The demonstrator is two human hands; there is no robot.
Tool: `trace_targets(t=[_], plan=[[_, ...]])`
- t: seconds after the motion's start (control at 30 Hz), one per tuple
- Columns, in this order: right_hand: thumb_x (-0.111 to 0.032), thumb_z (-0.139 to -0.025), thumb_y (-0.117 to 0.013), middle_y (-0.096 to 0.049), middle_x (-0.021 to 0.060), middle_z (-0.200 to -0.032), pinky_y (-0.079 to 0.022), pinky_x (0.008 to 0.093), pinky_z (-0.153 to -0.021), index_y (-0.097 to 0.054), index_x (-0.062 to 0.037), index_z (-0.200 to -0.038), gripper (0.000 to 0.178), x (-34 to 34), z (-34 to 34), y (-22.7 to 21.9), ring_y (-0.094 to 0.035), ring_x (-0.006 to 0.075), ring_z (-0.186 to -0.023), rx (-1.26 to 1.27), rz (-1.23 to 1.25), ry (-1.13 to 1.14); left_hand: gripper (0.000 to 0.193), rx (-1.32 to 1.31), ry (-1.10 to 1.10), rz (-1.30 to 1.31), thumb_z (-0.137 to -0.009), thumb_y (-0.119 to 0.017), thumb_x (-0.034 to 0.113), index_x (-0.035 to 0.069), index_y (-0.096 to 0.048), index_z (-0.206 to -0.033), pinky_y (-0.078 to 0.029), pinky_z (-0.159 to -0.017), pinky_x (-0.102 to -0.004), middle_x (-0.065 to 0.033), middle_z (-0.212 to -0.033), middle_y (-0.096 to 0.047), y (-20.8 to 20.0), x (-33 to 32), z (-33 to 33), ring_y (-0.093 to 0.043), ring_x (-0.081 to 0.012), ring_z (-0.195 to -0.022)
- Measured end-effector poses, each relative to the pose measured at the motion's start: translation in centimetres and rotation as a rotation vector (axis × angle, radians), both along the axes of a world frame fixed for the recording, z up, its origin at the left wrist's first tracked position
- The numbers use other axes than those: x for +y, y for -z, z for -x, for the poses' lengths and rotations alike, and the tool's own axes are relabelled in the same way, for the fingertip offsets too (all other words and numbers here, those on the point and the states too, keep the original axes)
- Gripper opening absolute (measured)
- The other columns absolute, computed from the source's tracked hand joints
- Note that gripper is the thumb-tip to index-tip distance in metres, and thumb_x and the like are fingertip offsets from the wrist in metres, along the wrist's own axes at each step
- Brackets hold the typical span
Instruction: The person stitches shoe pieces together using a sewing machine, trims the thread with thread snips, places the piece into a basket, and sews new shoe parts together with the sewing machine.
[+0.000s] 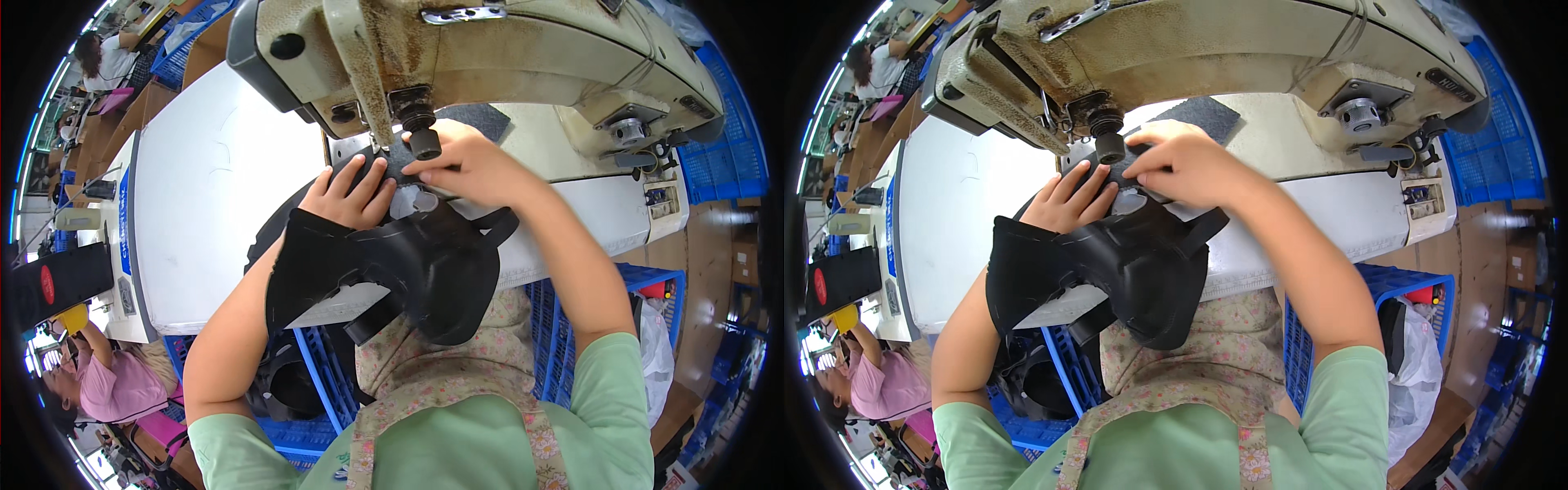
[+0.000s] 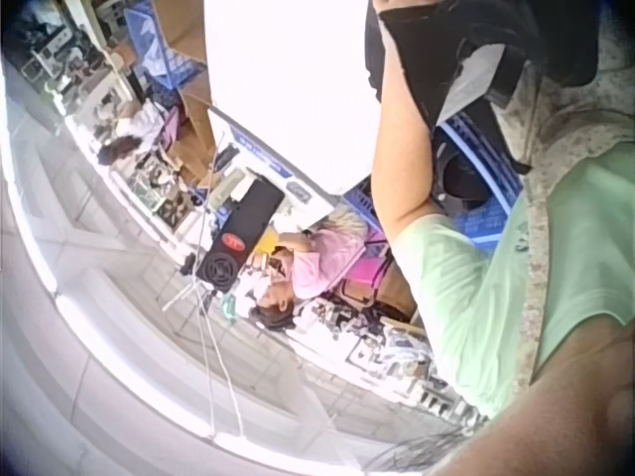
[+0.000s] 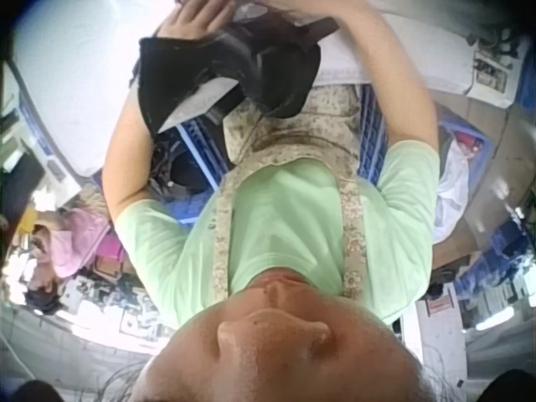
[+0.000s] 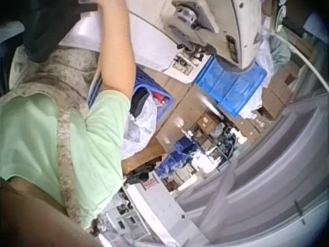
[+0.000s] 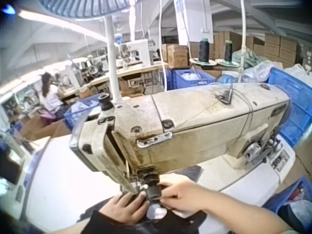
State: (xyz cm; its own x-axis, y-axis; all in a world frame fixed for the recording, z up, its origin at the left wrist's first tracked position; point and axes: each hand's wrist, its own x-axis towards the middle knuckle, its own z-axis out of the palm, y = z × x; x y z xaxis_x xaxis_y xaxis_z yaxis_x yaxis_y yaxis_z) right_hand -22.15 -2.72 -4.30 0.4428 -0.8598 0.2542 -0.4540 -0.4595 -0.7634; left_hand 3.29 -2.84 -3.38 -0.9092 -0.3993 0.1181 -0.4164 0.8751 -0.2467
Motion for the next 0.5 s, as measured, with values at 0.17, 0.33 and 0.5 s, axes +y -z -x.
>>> trace_targets(t=[0.17,0.33,0.5], plan=[[-0.055,-0.097,-0.038,-0.063,0.0136,-0.106,-0.042,0.0396,-0.091,-0.073,-0.0154,-0.100,0.053,1.1,-2.4,-7.1,-0.060,0.0321,-0.094,0.385,-0.401,-0.231,0.050,-0.056,-0.066,0.037,-0.087,-0.053,0.024,0.009,-0.049,-0.134,-0.045,-0.097,-0.0434,-0.0138,-0.142,-0.045,1.1,0.4,-0.4,-0.044,-0.0316,-0.129],[-0.054,-0.094,-0.045,-0.066,0.0085,-0.114,-0.039,0.0447,-0.097,-0.073,-0.0083,-0.096,0.054,4.5,-2.2,-3.6,-0.052,0.0283,-0.121,0.410,-0.006,-0.041,0.051,0.067,-0.179,-0.087,-0.082,-0.056,0.017,0.013,-0.052,-0.132,-0.044,-0.101,-0.0450,-0.0100,-0.131,-0.048,0.6,1.6,0.4,-0.044,-0.0306,-0.126],[-0.052,-0.095,-0.046,-0.064,0.0098,-0.119,-0.032,0.0468,-0.103,-0.072,-0.0088,-0.101,0.051,4.5,-2.2,-3.0,-0.048,0.0300,-0.126,0.344,0.026,-0.005,0.054,0.135,-0.167,-0.112,-0.078,-0.058,0.013,0.012,-0.053,-0.131,-0.046,-0.100,-0.0416,-0.0098,-0.121,-0.051,0.4,1.3,0.4,-0.047,-0.0304,-0.121]])
